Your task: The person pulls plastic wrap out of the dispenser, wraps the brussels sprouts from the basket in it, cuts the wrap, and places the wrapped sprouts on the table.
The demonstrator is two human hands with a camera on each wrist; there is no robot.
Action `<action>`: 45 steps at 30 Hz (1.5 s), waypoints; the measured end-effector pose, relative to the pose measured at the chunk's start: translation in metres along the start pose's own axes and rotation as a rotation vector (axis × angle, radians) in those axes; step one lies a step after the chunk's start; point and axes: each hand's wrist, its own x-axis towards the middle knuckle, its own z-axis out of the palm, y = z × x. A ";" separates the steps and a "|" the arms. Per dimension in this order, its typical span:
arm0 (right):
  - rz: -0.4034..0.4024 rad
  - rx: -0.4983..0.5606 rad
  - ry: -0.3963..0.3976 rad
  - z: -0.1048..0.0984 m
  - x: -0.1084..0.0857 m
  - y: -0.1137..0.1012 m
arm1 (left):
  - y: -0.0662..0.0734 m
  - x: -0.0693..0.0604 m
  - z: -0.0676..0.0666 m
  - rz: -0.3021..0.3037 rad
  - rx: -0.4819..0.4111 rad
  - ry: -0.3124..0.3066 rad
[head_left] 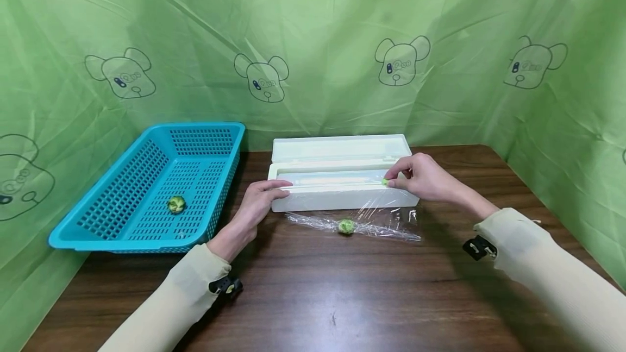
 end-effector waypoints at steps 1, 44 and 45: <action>0.002 0.003 -0.001 0.000 0.000 0.001 | 0.000 0.000 0.000 0.001 0.001 0.000; -0.102 -0.100 0.024 -0.010 -0.012 0.005 | 0.007 0.001 0.012 0.003 0.113 0.126; -0.103 -0.108 0.031 -0.011 -0.014 0.007 | 0.007 0.001 0.012 0.001 0.113 0.124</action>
